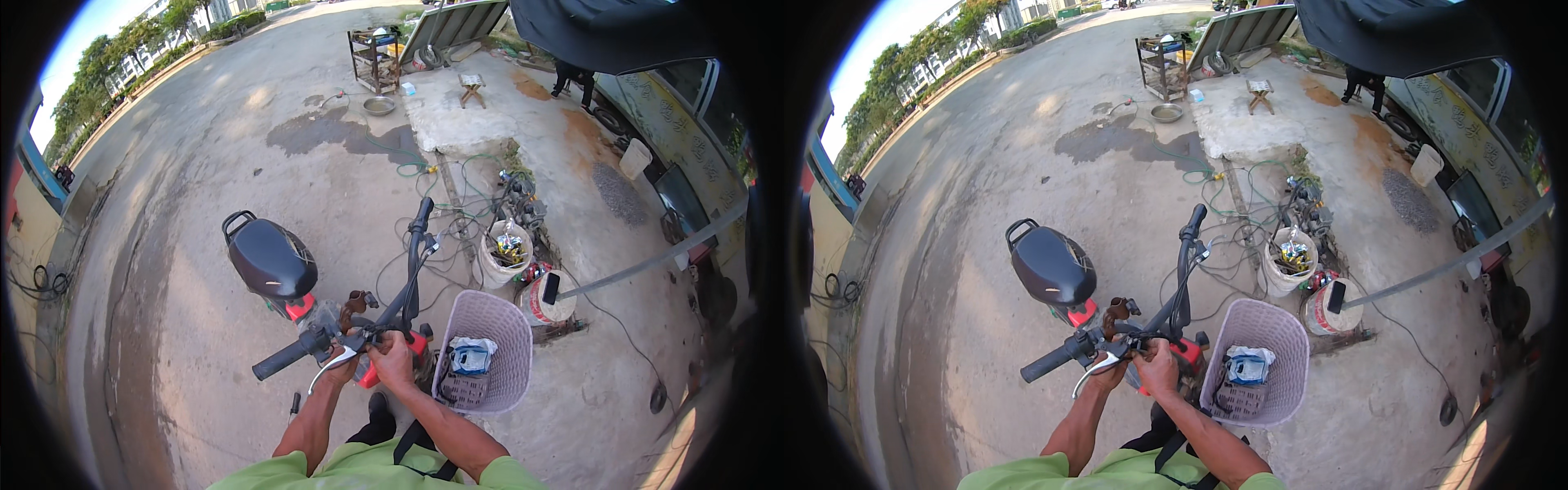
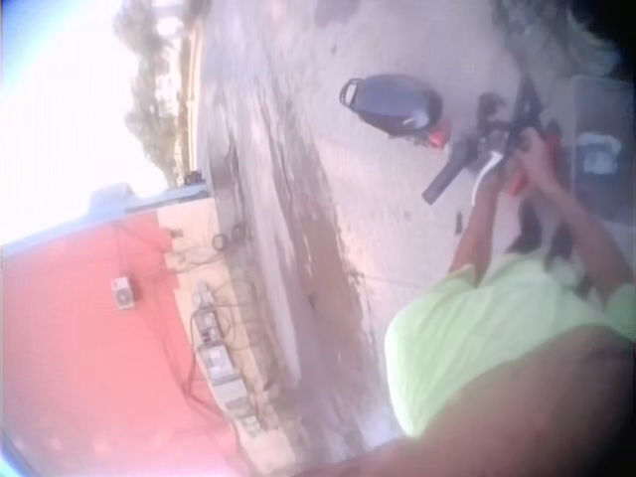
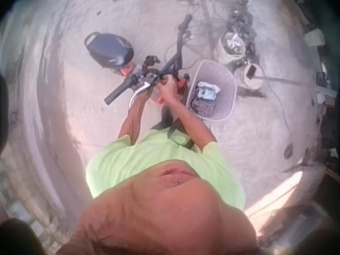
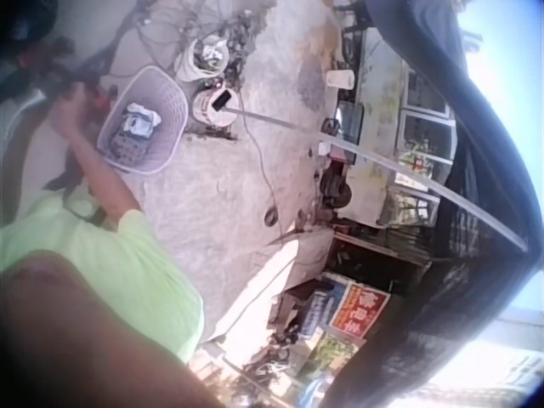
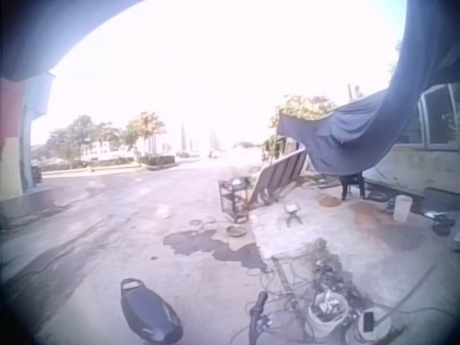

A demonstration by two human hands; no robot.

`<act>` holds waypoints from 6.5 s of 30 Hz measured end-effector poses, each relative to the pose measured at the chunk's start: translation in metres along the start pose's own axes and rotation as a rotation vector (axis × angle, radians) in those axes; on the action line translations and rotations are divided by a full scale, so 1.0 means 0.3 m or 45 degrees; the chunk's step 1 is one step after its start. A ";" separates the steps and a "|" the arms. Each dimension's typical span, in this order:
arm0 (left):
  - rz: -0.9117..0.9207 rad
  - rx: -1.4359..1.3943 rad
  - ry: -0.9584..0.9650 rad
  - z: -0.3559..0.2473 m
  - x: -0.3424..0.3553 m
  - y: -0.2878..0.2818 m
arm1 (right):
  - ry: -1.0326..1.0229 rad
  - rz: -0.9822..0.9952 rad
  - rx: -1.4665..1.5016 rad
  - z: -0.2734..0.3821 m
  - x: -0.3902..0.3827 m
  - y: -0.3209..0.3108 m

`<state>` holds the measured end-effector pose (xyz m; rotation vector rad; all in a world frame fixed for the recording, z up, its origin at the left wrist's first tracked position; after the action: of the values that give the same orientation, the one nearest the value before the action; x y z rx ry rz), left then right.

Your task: The person works on the handlebar area of a bicycle, manipulating wires and components with both hands. They repeatedly adjust and connect parts near the brake lever and grip, occasionally using a red-handled tool.

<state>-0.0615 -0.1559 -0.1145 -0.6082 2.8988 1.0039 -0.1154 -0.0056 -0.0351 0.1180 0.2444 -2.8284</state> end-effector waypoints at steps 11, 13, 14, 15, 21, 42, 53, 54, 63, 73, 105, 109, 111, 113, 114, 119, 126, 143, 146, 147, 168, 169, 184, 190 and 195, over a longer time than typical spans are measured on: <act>-0.099 0.168 -0.049 0.028 -0.102 0.089 | 0.221 0.083 0.673 -0.111 0.008 0.008; -0.067 0.306 -0.063 0.000 -0.131 0.114 | 0.232 0.071 0.535 -0.094 0.005 -0.016; -0.056 0.448 -0.011 -0.013 -0.141 0.109 | 0.240 0.056 0.465 -0.078 0.003 -0.026; -0.027 0.584 0.026 -0.019 -0.159 0.121 | 0.282 0.105 0.567 -0.049 -0.007 -0.026; -0.212 0.763 0.061 -0.042 -0.174 0.212 | 0.225 0.108 0.449 -0.100 0.022 -0.032; -0.398 0.720 -0.139 -0.094 -0.144 0.276 | 0.560 0.170 0.728 -0.100 0.014 -0.093; -0.295 0.450 -0.325 -0.101 -0.136 0.255 | 1.141 0.543 1.494 -0.287 0.043 0.019; -0.278 0.425 -0.344 -0.090 -0.136 0.240 | 1.156 0.614 1.534 -0.304 0.046 0.035; -0.359 0.516 -0.318 -0.090 -0.141 0.259 | 0.842 0.531 1.097 -0.241 -0.030 -0.084; -0.297 0.622 -0.283 -0.091 -0.136 0.256 | 0.541 0.151 0.665 -0.035 -0.030 -0.094; -0.340 0.623 -0.309 -0.096 -0.140 0.229 | 0.546 -0.099 0.603 -0.195 -0.022 -0.021; -0.353 0.671 -0.318 -0.091 -0.136 0.218 | 0.318 -0.073 0.434 -0.158 0.001 -0.045; -0.347 0.697 -0.323 -0.097 -0.134 0.226 | 0.249 -0.050 0.296 -0.125 0.010 -0.052; -0.340 0.719 -0.323 -0.104 -0.136 0.232 | 0.250 0.009 0.255 -0.101 0.016 -0.057; -0.334 0.748 -0.320 -0.104 -0.135 0.229 | 0.285 0.060 0.283 -0.087 0.018 -0.057; -0.317 0.819 -0.254 -0.100 -0.131 0.225 | 0.256 0.254 0.055 -0.024 0.060 -0.061; -0.133 0.749 -0.343 -0.119 -0.139 0.178 | 0.324 0.303 -0.042 -0.043 0.112 -0.040; -0.021 0.343 -0.351 -0.132 -0.054 0.127 | 0.610 0.323 0.516 0.002 0.060 -0.052; -0.056 0.199 -0.334 -0.118 -0.034 0.120 | 0.681 0.316 0.596 -0.016 0.046 -0.052; -0.070 0.143 -0.328 -0.089 -0.030 0.082 | 0.683 0.311 0.635 -0.010 0.036 -0.050; -0.007 -0.117 -0.158 -0.093 -0.081 0.140 | 0.387 0.212 0.410 0.012 0.004 -0.030; 0.006 -0.079 -0.143 -0.071 -0.070 0.108 | 0.382 0.220 0.456 -0.023 0.010 -0.020; 0.036 -0.120 -0.125 -0.033 -0.015 0.097 | 0.235 0.213 0.332 -0.139 0.040 0.016; -0.038 -0.043 -0.359 -0.023 -0.012 0.079 | 0.291 0.361 0.203 -0.010 0.046 -0.101; -0.051 -0.011 -0.525 -0.007 -0.019 0.077 | 0.221 0.317 0.164 -0.040 0.112 -0.112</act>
<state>-0.0644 -0.1383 -0.0983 -0.3998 2.5138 0.9990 -0.1568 0.0184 -0.0453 0.3943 0.0776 -2.5857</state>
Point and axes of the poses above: each hand's wrist, its own x-axis towards the middle knuckle, its own y-axis out of the palm, z = x × y, the point moved 2 cm from there along x, towards the middle knuckle, and after that the axes turned 5 degrees about x, right-handed, at the moved point
